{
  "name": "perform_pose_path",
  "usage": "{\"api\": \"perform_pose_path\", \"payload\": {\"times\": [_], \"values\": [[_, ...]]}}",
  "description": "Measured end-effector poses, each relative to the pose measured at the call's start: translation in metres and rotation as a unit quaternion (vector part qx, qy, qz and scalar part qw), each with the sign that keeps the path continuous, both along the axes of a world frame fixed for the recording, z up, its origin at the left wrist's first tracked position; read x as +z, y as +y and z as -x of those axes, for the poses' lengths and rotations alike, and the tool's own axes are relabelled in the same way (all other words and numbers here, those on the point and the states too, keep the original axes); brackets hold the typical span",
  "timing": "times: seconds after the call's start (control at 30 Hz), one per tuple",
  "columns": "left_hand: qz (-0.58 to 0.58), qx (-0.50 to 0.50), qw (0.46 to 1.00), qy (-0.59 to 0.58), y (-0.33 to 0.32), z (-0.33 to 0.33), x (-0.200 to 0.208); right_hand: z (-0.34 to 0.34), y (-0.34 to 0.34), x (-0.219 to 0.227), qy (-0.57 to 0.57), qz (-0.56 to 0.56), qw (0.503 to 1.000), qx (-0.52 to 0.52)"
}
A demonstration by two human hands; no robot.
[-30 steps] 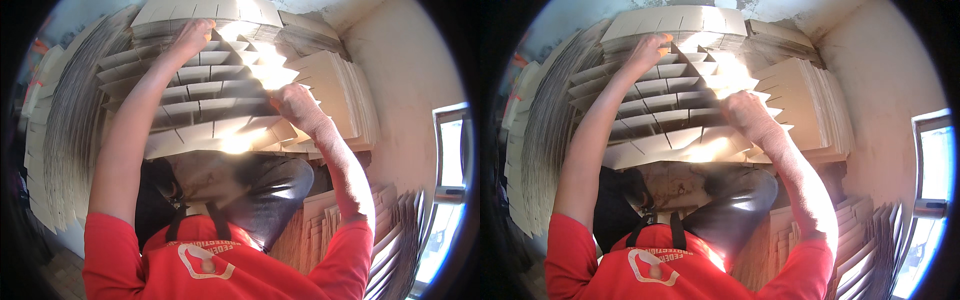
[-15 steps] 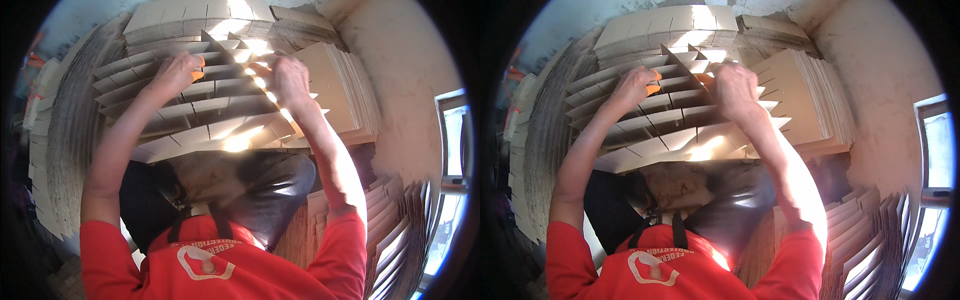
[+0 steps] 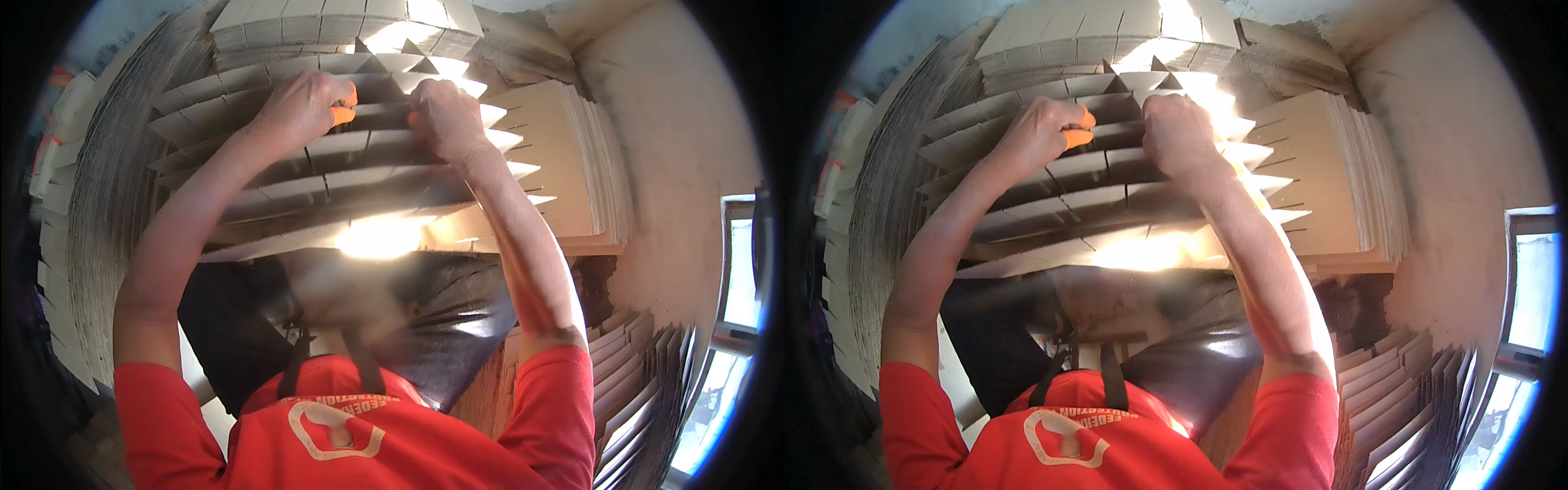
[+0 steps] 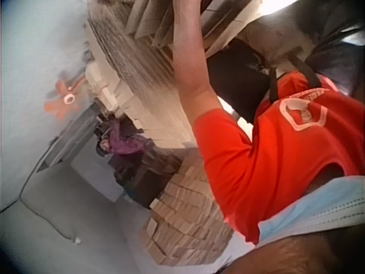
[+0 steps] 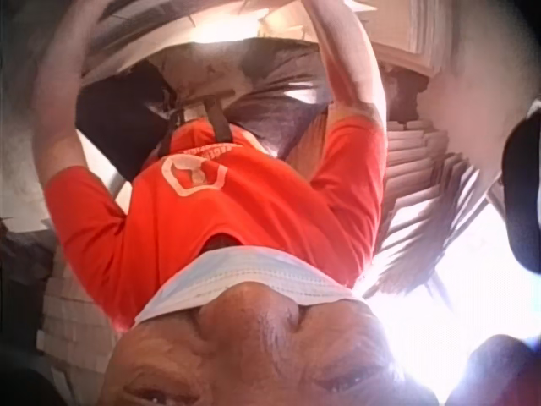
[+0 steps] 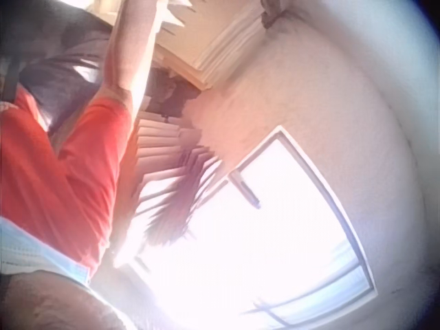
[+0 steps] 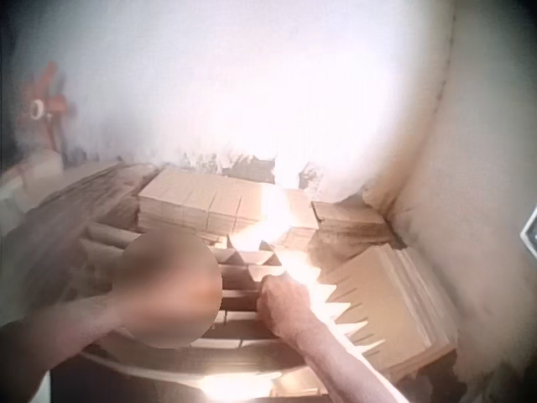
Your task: The person sits on the floor and repeatedly picks up flat cardboard sheets, folds them along pre-scored lines, and stacks the assembled boxes. The person handles the cardboard by hand and places the finished boxes into a growing stack.
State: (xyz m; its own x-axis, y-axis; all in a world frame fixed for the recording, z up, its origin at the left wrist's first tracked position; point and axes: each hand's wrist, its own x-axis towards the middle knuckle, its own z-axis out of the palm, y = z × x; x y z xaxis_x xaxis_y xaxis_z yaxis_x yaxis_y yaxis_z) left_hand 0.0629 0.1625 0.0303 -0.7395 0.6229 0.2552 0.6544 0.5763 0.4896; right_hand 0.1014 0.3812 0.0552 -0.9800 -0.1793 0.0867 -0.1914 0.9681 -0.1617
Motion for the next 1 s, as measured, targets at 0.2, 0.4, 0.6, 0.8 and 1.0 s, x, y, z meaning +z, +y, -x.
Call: {"api": "perform_pose_path", "payload": {"times": [0.2,0.4,0.6,0.8,1.0], "values": [[-0.072,-0.033,0.980,0.183,-0.005,-0.023,0.013,0.001,0.038,0.002,0.003,0.151,0.988,-0.004],[-0.001,-0.069,0.996,0.049,-0.034,-0.066,0.041,-0.068,0.170,-0.012,0.255,-0.027,0.943,-0.214],[0.046,-0.009,0.998,-0.047,-0.055,-0.081,0.019,-0.127,0.272,-0.045,0.056,-0.216,0.903,-0.368],[0.005,0.046,0.999,-0.004,-0.056,-0.112,0.036,-0.134,0.304,-0.062,0.127,-0.107,0.931,-0.325],[-0.048,0.133,0.987,0.073,-0.068,-0.152,0.052,-0.130,0.310,-0.063,0.138,-0.051,0.929,-0.339]]}}
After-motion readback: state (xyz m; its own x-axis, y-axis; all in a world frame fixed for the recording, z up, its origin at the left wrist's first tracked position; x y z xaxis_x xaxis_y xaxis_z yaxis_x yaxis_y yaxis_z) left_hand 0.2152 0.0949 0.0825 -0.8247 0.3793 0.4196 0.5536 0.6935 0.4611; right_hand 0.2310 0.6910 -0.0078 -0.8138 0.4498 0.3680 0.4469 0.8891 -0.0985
